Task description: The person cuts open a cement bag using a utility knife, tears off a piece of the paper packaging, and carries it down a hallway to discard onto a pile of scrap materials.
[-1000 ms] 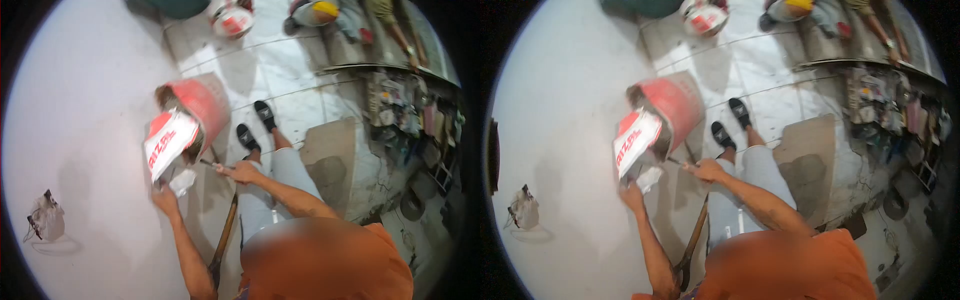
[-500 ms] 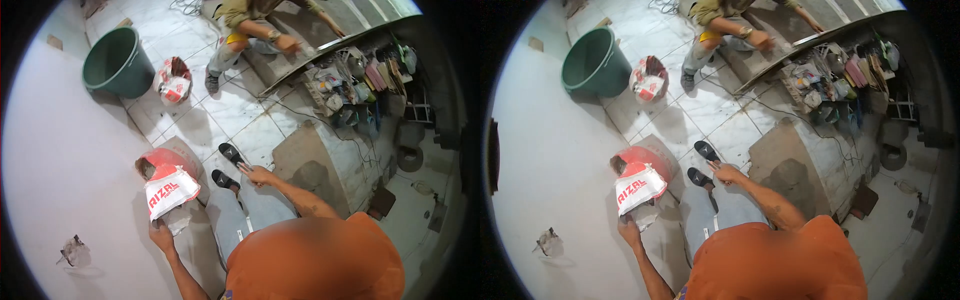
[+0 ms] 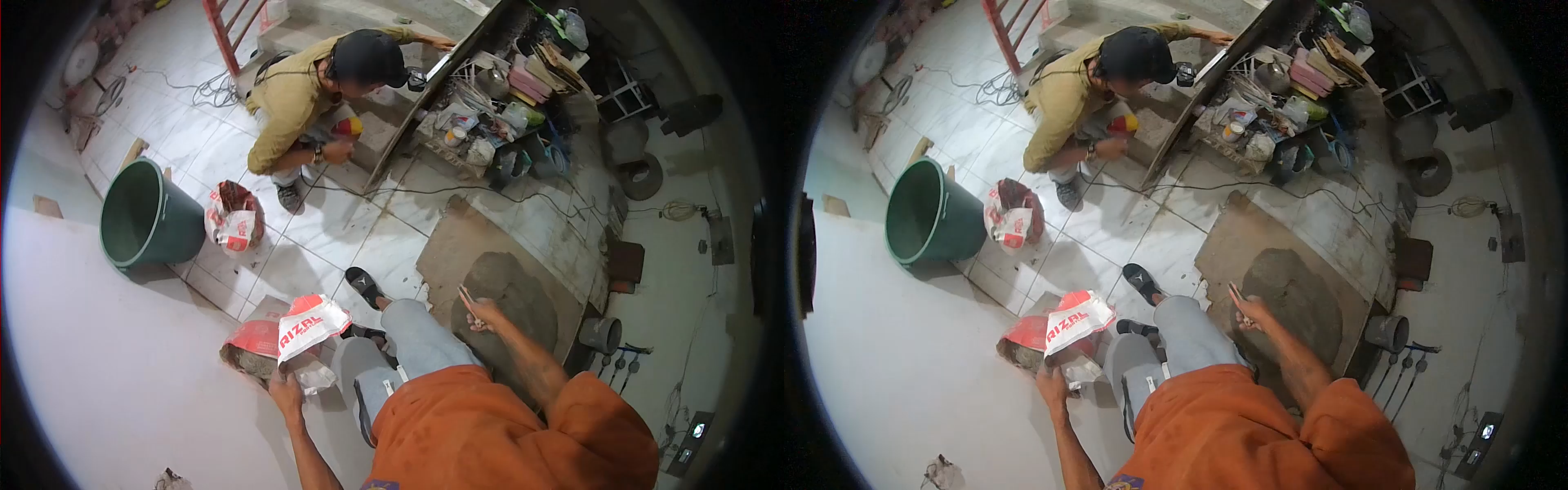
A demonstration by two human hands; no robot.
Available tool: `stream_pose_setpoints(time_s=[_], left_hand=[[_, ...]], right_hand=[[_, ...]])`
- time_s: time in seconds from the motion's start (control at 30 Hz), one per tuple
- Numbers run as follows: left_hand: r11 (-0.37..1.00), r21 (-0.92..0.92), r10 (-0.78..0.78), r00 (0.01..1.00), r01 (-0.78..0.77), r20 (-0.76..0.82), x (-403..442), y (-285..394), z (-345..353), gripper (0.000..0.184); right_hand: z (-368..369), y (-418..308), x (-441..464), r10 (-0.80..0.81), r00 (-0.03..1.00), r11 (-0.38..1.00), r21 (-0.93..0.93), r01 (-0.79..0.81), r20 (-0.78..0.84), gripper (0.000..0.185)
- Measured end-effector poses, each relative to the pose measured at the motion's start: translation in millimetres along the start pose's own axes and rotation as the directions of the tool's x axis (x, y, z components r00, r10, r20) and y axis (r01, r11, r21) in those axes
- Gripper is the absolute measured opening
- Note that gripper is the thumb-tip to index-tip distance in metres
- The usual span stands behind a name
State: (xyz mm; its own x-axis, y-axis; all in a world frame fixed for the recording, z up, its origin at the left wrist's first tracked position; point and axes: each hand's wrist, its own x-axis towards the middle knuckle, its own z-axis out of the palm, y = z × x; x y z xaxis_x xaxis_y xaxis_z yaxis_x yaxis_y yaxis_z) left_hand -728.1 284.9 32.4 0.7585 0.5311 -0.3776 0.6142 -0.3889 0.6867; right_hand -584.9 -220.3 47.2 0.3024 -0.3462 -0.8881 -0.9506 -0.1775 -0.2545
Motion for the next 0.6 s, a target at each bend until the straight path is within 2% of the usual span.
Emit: stream_pose_setpoints(time_s=[0.13, 0.27, 0.37, 0.43, 0.47, 0.53, 0.57, 0.6], left_hand=[[0.998, 0.066, -0.009, 0.999, 0.005, 0.054, 6.4, 13.4, 15.3, 0.029], [0.985, 0.148, -0.088, 0.996, 0.086, 0.012, -4.5, 12.5, 14.5, 0.027], [0.96, 0.271, -0.07, 0.997, 0.073, -0.023, -8.4, 6.2, 26.4, 0.025], [0.964, 0.213, -0.154, 0.987, 0.162, -0.053, -11.3, 12.8, 42.4, 0.025], [0.959, 0.189, -0.2, 0.977, 0.21, -0.071, -29.3, 33.1, 26.1, 0.025], [0.939, 0.26, -0.218, 0.975, 0.223, -0.048, -36.3, 26.1, 37.4, 0.026], [0.929, 0.294, -0.222, 0.974, 0.225, -0.042, -40.5, 21.1, 44.6, 0.027], [0.925, 0.236, -0.287, 0.955, 0.296, -0.075, -46.6, 9.2, 54.6, 0.029]], right_hand=[[-42.3, 27.0, 25.6, 0.06, 0.998, 0.991, 0.119, -0.059, 0.002, 0.044], [-66.2, 22.1, 40.4, 0.025, 1.0, 0.986, 0.163, -0.028, 0.015, 0.038], [-78.2, -8.8, 68.5, 0.003, 0.999, 0.989, 0.149, -0.009, 0.041, 0.034], [-80.2, -46.1, 83.1, -0.005, 0.999, 0.992, 0.123, 0.0, 0.038, 0.031], [-91.8, -66.2, 67.4, -0.036, 0.996, 0.993, 0.119, 0.026, 0.082, 0.03], [-98.7, -95.1, 84.2, -0.104, 0.982, 0.988, 0.126, 0.084, 0.158, 0.029], [-99.9, -110.5, 89.9, -0.089, 0.985, 0.988, 0.135, 0.069, 0.15, 0.028], [-99.5, -129.6, 92.0, -0.081, 0.987, 0.987, 0.147, 0.059, 0.142, 0.028]])
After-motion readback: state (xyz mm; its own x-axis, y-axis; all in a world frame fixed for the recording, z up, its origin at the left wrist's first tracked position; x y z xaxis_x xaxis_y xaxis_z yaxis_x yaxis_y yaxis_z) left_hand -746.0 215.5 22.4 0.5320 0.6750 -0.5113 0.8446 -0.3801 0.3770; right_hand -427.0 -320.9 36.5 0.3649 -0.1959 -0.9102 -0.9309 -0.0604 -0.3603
